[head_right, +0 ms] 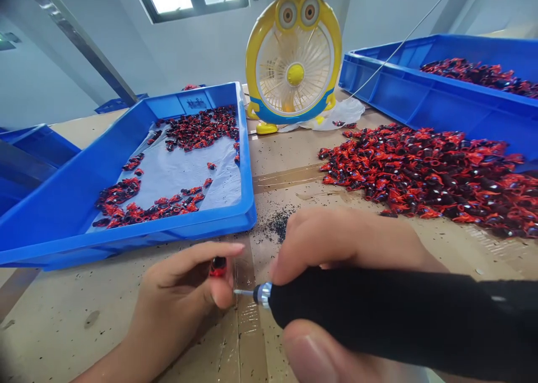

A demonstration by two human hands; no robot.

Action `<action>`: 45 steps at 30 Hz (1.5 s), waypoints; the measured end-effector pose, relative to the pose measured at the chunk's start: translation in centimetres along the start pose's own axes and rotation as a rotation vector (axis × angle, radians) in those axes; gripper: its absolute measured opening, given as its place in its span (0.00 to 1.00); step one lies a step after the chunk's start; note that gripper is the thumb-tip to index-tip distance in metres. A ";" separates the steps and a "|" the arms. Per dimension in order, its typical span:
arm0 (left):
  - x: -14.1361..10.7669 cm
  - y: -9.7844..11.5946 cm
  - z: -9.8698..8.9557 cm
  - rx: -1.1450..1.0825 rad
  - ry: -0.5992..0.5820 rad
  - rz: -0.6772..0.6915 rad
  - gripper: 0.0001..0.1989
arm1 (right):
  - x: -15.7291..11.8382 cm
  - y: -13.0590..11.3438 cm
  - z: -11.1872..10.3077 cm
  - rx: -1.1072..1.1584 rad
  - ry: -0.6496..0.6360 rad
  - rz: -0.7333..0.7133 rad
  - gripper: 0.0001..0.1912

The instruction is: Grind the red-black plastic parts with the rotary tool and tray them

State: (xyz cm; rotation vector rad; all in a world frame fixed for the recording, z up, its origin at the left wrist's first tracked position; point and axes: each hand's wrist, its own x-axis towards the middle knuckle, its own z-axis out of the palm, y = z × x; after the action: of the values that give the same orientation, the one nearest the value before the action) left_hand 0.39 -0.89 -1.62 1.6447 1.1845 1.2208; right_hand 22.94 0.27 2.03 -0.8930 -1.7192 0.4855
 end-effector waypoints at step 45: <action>-1.1 -0.7 0.7 -0.514 -0.122 -0.235 0.13 | 0.1 -0.3 0.6 0.064 0.084 -0.073 0.22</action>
State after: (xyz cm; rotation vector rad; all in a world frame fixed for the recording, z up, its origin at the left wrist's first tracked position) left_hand 0.75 -1.74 -2.69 1.1459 0.8662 1.1379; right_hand 22.28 0.23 2.14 -0.7917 -1.6449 0.4455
